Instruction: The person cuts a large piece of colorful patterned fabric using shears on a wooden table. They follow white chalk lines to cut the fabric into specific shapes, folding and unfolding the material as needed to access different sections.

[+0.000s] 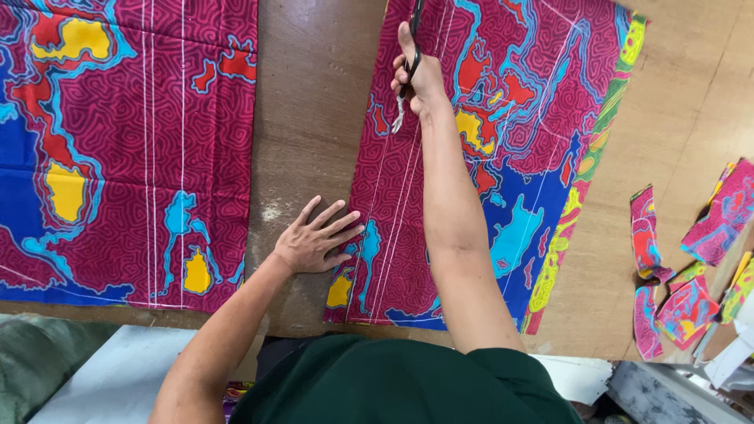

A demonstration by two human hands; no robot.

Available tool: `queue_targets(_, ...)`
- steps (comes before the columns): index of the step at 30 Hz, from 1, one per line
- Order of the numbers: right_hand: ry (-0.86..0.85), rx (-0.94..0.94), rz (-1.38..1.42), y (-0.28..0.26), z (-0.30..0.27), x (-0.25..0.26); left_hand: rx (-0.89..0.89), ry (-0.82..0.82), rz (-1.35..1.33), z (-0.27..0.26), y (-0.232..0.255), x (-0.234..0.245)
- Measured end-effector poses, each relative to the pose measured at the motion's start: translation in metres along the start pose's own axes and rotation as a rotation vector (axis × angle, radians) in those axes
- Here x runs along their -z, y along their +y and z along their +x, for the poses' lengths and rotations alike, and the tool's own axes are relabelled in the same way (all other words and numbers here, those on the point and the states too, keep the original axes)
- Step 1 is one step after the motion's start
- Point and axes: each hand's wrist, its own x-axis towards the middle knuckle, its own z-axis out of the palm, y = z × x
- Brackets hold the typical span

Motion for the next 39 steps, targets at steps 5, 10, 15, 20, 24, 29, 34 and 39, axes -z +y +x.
queue_targets(5, -0.019, -0.001, 0.032, -0.005, 0.016, 0.001, 0.003, 0.013, -0.006, -0.002, -0.002, 0.0)
queue_targets(10, -0.05, -0.036, 0.047, -0.025, 0.045, 0.013, 0.002, 0.039, -0.05, 0.0, 0.0, 0.003)
queue_targets(15, 0.003, 0.062, 0.012, -0.007, 0.012, 0.007, -0.002, 0.126, -0.045, -0.007, -0.004, 0.002)
queue_targets(20, -0.08, 0.113, 0.03, 0.073, -0.15, 0.025, -0.055, 0.212, 0.066, -0.003, -0.001, -0.008)
queue_targets(24, -0.027, -0.007, -0.048, 0.141, -0.285, 0.038, -0.123, 0.311, 0.129, -0.018, -0.009, -0.007)
queue_targets(29, 0.079, -0.19, -0.279, 0.196, -0.389, 0.064, -0.063, 0.539, -0.145, -0.035, 0.0, -0.016)
queue_targets(34, 0.164, -0.188, -0.365, 0.245, -0.453, 0.07, 0.019, 0.25, -0.209, -0.191, 0.04, -0.071)
queue_targets(39, 0.103, -0.163, -0.302, 0.29, -0.507, 0.064, 0.329, 0.195, -0.283, -0.449, 0.021, -0.09)
